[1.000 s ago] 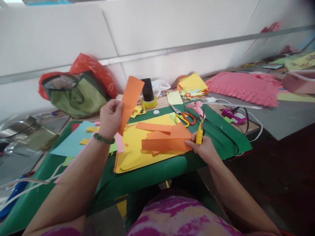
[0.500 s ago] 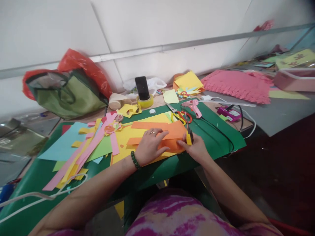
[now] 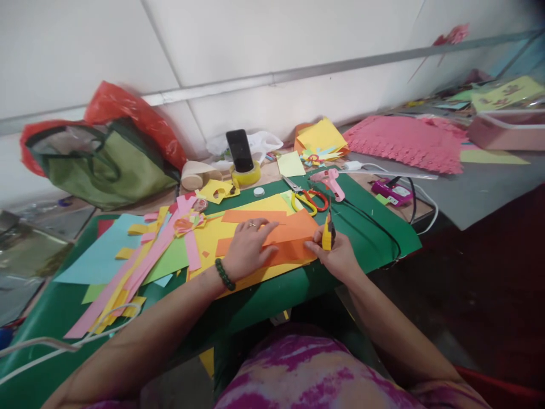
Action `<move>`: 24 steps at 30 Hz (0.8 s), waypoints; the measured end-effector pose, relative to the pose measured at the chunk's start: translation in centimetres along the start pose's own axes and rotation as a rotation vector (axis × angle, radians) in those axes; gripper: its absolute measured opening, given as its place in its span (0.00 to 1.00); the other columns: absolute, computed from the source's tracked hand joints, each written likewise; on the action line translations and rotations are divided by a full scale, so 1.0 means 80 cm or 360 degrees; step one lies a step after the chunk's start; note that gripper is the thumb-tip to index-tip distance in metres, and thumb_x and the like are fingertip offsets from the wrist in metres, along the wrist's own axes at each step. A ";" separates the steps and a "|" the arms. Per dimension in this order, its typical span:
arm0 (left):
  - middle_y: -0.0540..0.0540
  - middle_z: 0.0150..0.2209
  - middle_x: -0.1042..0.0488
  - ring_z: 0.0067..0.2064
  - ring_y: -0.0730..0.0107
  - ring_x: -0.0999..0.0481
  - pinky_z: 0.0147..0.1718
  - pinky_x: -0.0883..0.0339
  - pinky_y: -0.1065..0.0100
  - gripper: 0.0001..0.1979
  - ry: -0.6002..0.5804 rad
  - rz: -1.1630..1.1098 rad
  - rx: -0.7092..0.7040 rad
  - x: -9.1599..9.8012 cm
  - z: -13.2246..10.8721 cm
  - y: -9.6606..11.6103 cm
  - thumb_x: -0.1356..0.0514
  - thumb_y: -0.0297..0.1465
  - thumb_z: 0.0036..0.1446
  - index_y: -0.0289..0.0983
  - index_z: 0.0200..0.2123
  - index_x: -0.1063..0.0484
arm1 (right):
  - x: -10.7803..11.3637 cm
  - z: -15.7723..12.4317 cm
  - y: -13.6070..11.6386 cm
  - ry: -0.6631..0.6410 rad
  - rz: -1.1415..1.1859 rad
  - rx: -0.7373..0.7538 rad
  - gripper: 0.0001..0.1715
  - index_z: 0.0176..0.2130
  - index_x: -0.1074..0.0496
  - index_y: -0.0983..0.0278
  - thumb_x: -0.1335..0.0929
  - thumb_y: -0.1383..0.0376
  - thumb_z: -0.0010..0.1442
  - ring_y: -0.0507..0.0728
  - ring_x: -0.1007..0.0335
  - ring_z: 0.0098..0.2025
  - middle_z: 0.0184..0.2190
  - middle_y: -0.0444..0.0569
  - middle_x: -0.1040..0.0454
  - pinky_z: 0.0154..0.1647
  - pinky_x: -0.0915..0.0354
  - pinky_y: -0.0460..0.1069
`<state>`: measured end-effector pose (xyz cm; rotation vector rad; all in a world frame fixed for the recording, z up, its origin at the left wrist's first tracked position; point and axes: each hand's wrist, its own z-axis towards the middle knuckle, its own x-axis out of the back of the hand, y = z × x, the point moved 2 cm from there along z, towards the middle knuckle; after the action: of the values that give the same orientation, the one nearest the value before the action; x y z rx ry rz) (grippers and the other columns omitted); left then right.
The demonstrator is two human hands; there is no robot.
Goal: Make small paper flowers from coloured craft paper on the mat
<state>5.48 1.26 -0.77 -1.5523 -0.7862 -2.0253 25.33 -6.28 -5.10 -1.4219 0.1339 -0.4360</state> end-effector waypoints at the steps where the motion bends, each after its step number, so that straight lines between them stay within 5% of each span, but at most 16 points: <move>1: 0.40 0.49 0.26 0.51 0.54 0.28 0.51 0.38 0.52 0.19 -0.0063 -0.0006 0.0056 0.004 0.001 -0.015 0.43 0.33 0.58 0.39 0.53 0.29 | 0.003 0.000 0.002 0.0014 -0.0006 -0.0005 0.16 0.24 0.40 0.60 0.29 0.57 0.44 0.49 0.46 0.18 0.18 0.38 0.39 0.19 0.46 0.46; 3: 0.41 0.45 0.23 0.47 0.55 0.26 0.50 0.36 0.54 0.16 -0.0222 -0.0042 0.0166 0.012 0.000 -0.047 0.45 0.35 0.59 0.37 0.47 0.25 | 0.011 0.001 0.008 0.0055 -0.0036 -0.0020 0.16 0.24 0.39 0.60 0.29 0.57 0.44 0.49 0.46 0.18 0.17 0.38 0.39 0.19 0.46 0.46; 6: 0.36 0.55 0.29 0.55 0.53 0.30 0.53 0.37 0.55 0.27 -0.0202 -0.0134 0.0194 0.020 -0.009 -0.078 0.47 0.44 0.60 0.35 0.57 0.33 | 0.019 0.003 0.016 0.0114 -0.0113 -0.0041 0.16 0.23 0.39 0.60 0.29 0.57 0.43 0.49 0.46 0.18 0.17 0.38 0.40 0.19 0.46 0.46; 10: 0.40 0.68 0.50 0.68 0.55 0.49 0.62 0.52 0.48 0.28 -0.0372 -0.0145 0.0023 0.004 -0.033 -0.075 0.60 0.45 0.66 0.42 0.66 0.47 | 0.027 0.002 0.018 0.0138 -0.0177 -0.0019 0.16 0.23 0.38 0.61 0.28 0.57 0.43 0.49 0.45 0.18 0.18 0.39 0.38 0.19 0.45 0.46; 13: 0.43 0.69 0.53 0.69 0.56 0.55 0.62 0.58 0.43 0.27 -0.0630 -0.0094 0.0049 -0.014 -0.045 -0.073 0.64 0.42 0.68 0.45 0.67 0.50 | 0.039 -0.004 0.011 0.0123 -0.0092 -0.0074 0.18 0.24 0.38 0.61 0.27 0.57 0.43 0.47 0.47 0.16 0.16 0.37 0.39 0.17 0.48 0.45; 15: 0.40 0.69 0.52 0.69 0.53 0.54 0.62 0.58 0.41 0.26 -0.0536 -0.0059 0.0125 -0.012 -0.043 -0.073 0.62 0.41 0.67 0.43 0.66 0.47 | 0.049 -0.009 0.004 0.0082 0.0040 -0.0126 0.20 0.24 0.40 0.61 0.26 0.57 0.43 0.46 0.50 0.14 0.14 0.35 0.41 0.14 0.52 0.44; 19: 0.36 0.60 0.35 0.61 0.53 0.37 0.58 0.45 0.49 0.25 -0.0061 -0.0204 0.0132 0.027 -0.024 -0.044 0.56 0.43 0.66 0.37 0.58 0.34 | 0.051 -0.014 -0.009 -0.0065 0.0301 -0.0162 0.22 0.25 0.42 0.60 0.25 0.58 0.44 0.45 0.52 0.13 0.14 0.33 0.43 0.13 0.56 0.43; 24: 0.45 0.38 0.22 0.39 0.60 0.23 0.39 0.31 0.63 0.25 -0.0470 -0.0505 0.0065 0.043 -0.012 0.022 0.40 0.45 0.56 0.40 0.54 0.31 | 0.018 -0.010 -0.018 -0.0167 0.0243 -0.0196 0.21 0.24 0.42 0.60 0.26 0.57 0.44 0.45 0.51 0.13 0.15 0.33 0.43 0.13 0.54 0.43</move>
<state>5.12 -0.72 2.61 -1.8238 -1.2482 -1.9969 26.04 -7.70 -3.62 -1.5401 0.1856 -0.2304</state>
